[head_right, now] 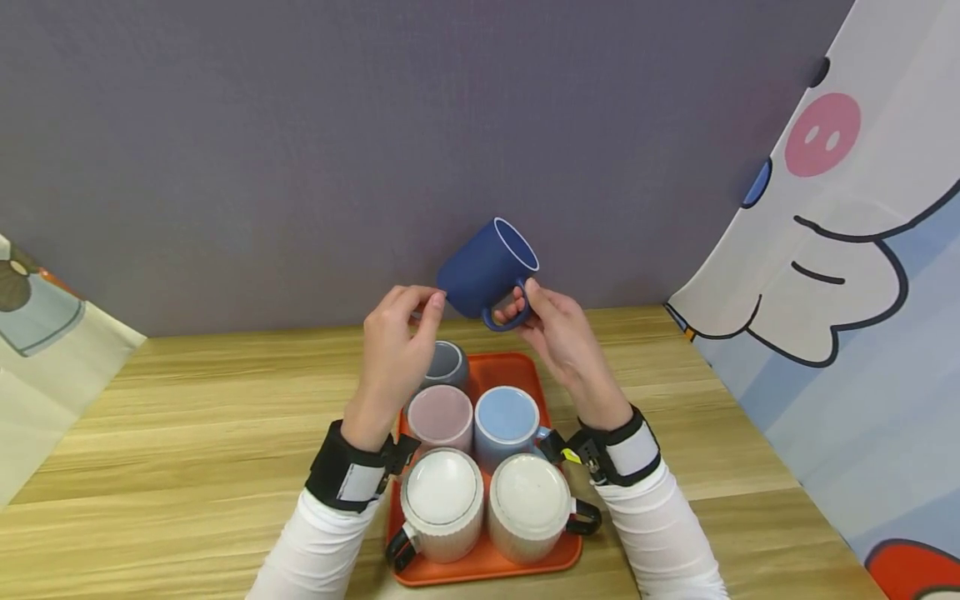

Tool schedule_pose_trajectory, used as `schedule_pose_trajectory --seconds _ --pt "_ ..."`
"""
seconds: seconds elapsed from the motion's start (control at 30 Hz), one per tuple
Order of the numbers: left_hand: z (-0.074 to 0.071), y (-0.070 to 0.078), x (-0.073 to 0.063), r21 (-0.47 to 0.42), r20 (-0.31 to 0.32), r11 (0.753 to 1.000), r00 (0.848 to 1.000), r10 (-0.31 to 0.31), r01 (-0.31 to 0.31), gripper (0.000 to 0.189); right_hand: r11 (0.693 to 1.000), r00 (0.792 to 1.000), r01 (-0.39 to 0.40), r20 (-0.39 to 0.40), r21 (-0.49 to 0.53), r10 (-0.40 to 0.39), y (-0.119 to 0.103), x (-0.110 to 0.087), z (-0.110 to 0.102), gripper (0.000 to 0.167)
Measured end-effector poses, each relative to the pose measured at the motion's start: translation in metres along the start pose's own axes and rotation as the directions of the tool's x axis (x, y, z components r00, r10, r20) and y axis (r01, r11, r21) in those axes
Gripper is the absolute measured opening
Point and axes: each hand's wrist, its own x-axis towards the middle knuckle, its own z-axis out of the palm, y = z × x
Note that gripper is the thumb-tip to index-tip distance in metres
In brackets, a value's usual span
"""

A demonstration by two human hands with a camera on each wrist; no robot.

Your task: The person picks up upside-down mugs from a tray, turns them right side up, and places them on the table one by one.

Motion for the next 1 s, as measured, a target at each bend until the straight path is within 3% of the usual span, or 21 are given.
schedule_pose_trajectory --seconds 0.27,0.63,0.83,1.0 --pt "0.002 0.007 0.001 -0.020 0.007 1.000 1.000 -0.024 0.024 0.023 0.997 1.000 0.023 -0.009 0.079 -0.022 -0.003 0.002 0.005 0.030" --pt "0.001 0.018 0.005 -0.035 0.085 0.994 0.991 -0.100 0.103 0.025 0.982 0.999 0.048 0.009 0.181 -0.051 -0.005 0.004 0.012 0.028" --pt "0.005 0.021 0.004 -0.023 0.175 0.985 0.971 -0.163 0.170 0.026 0.971 0.996 0.078 0.023 0.224 -0.085 -0.007 0.004 0.017 0.027" --pt "0.010 0.022 0.002 0.006 0.258 0.972 0.939 -0.228 0.234 0.030 0.964 0.997 0.058 0.041 0.258 -0.071 -0.005 0.002 0.021 0.027"
